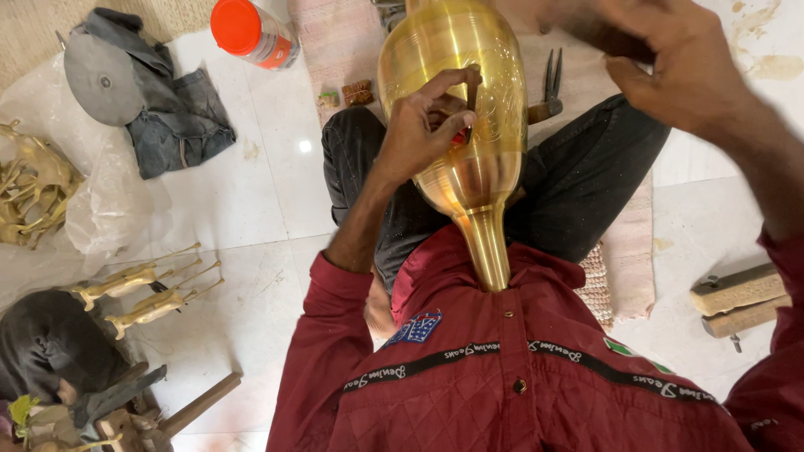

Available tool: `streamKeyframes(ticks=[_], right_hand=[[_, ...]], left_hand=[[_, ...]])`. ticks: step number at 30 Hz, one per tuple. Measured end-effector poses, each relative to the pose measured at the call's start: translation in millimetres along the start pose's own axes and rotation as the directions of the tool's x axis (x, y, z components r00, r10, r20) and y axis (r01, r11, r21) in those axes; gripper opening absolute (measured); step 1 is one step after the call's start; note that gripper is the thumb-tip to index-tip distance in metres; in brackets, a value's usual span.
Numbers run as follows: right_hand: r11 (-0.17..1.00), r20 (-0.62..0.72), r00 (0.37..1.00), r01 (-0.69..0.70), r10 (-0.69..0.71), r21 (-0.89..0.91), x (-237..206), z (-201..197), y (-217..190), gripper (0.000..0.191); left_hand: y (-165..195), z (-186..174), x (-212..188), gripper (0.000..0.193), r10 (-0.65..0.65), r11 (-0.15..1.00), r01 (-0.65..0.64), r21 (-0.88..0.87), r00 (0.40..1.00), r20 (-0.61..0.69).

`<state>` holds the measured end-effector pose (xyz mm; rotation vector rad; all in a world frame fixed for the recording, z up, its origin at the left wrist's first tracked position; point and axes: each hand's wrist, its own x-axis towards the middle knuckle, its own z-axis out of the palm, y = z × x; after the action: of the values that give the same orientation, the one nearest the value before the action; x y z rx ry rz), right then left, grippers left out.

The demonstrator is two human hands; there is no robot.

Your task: The person sits on the floor with a large brass vessel held between their legs and engraves decorative patterns into its surface, positioning a chisel against the metal and striking it with a wooden mallet, repeatedly repositioning the chisel along the design.

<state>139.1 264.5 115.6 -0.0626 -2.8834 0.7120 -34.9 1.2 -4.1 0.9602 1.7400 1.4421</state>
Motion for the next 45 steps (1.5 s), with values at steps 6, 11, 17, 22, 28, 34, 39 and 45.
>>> streamKeyframes(ticks=[6,11,17,22,28,34,39,45], right_hand=[[0.980,0.032,0.994,0.109,-0.105,-0.166,20.4,-9.4,-6.6,0.040],[0.965,0.130,0.991,0.072,-0.040,-0.251,35.9,-24.6,-25.9,0.036],[0.795,0.079,0.971,0.230,-0.225,-0.561,25.1,-30.4,-39.1,0.050],[0.882,0.004,0.994,0.096,-0.106,-0.461,-3.2,9.2,-12.1,0.054],[0.865,-0.199,0.895,-0.294,0.398,0.407,-74.0,100.6,12.9,0.064],[-0.224,0.262,0.484,-0.136,0.835,0.965,-135.4,228.1,-3.5,0.026],[-0.658,0.617,0.479,-0.103,0.624,0.746,-153.4,269.9,-17.3,0.033],[-0.637,0.583,0.606,-0.158,0.541,0.755,-128.9,275.0,-18.8,0.056]], left_hand=[[6.1,18.8,-19.3,0.049,-0.003,1.000,0.005,0.005,0.959,-0.282],[17.6,26.1,-25.7,0.048,-0.071,0.996,0.083,0.014,0.919,-0.387],[10.6,25.9,-28.9,0.044,-0.013,0.993,-0.043,-0.113,0.890,-0.456],[-20.9,-2.0,-39.5,0.038,-0.060,0.934,-0.196,-0.299,0.738,-0.672],[-57.7,-29.0,-65.2,0.045,-0.316,0.856,-0.146,-0.495,0.610,-0.727],[-81.9,-51.8,-61.8,0.037,-0.358,0.862,-0.062,-0.503,0.629,-0.690],[-103.9,-76.9,-8.6,0.022,-0.404,0.844,0.022,-0.536,0.683,-0.608],[-121.7,-89.0,89.9,0.040,-0.496,0.866,0.411,-0.284,0.775,-0.392]])
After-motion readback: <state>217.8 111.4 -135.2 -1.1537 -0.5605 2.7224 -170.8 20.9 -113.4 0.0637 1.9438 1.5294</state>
